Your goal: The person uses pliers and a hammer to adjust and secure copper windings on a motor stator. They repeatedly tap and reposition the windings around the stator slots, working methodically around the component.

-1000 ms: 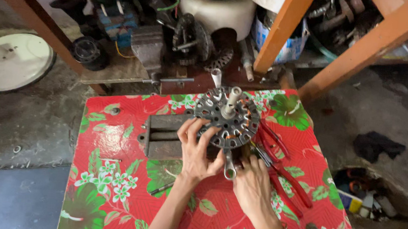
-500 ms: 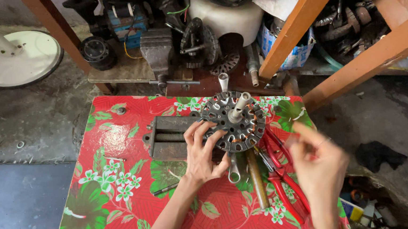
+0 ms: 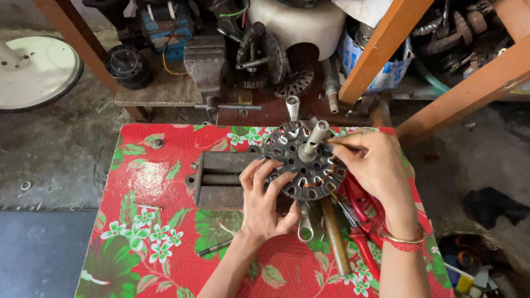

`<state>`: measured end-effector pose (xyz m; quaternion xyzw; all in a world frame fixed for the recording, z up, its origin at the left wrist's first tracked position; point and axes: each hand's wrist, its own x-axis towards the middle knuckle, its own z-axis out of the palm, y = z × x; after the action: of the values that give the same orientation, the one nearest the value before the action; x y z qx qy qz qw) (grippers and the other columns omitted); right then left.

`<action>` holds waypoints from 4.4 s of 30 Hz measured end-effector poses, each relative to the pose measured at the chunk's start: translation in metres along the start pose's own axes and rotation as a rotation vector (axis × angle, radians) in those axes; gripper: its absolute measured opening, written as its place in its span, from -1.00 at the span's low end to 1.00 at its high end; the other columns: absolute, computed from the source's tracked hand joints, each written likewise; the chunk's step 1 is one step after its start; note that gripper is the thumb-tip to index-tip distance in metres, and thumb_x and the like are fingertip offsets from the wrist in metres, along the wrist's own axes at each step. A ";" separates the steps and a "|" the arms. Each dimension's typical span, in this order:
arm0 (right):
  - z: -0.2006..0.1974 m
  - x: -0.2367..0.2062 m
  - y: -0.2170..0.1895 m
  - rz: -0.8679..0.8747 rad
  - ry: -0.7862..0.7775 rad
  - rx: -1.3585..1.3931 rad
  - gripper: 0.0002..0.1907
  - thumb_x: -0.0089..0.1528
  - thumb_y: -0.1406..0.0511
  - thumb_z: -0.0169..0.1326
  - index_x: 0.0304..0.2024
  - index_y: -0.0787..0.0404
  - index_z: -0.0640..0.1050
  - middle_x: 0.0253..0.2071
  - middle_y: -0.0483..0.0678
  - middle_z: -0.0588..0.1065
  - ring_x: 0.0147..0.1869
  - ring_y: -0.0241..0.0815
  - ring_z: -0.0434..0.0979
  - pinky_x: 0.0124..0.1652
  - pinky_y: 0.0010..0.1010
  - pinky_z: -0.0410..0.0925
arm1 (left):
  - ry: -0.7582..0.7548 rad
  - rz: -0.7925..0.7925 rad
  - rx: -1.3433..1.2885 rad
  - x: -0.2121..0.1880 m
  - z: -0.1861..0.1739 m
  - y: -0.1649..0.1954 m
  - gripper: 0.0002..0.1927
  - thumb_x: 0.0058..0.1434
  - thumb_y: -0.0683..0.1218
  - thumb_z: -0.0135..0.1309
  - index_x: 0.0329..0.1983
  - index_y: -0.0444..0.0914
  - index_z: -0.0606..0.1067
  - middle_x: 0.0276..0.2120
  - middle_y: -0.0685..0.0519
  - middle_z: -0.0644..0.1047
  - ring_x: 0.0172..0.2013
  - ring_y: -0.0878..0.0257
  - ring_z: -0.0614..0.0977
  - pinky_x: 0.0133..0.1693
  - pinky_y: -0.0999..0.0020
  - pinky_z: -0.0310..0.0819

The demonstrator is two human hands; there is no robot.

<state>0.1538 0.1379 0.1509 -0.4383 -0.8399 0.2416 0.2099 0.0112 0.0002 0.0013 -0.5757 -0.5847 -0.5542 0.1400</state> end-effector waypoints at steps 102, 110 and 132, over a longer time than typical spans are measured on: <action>0.036 -0.015 -0.028 -0.415 -0.114 0.753 -0.85 0.27 0.36 0.18 -0.21 0.27 0.46 0.03 -0.12 0.42 0.10 -0.32 0.42 0.05 -0.40 0.38 | -0.060 -0.127 -0.227 -0.005 -0.004 -0.006 -0.44 0.31 0.28 0.06 0.17 -0.18 0.42 0.51 -0.44 0.02 0.32 -0.37 0.47 0.24 -0.03 0.49; 0.003 -0.022 -0.032 -0.405 0.048 0.256 -0.74 0.20 0.44 0.19 -0.03 0.29 0.64 -0.11 0.02 0.67 -0.13 -0.43 0.64 -0.12 -0.46 0.47 | -0.055 -0.131 -0.226 -0.005 -0.004 -0.005 -0.44 0.31 0.28 0.06 0.17 -0.19 0.44 0.52 -0.43 0.02 0.34 -0.37 0.46 0.26 -0.04 0.48; 0.001 -0.032 -0.047 -0.333 0.204 0.330 -0.76 0.19 0.35 0.27 -0.08 0.26 0.67 -0.36 -0.01 0.65 -0.47 -0.48 0.49 -0.49 -0.53 0.35 | -0.031 -0.117 -0.241 -0.005 -0.004 -0.008 -0.42 0.34 0.29 0.04 0.17 -0.22 0.44 0.51 -0.46 0.03 0.36 -0.40 0.43 0.28 -0.05 0.46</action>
<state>0.1402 0.0875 0.1735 -0.2759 -0.8241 0.2920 0.3993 0.0045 -0.0036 -0.0052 -0.5620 -0.5485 -0.6184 0.0282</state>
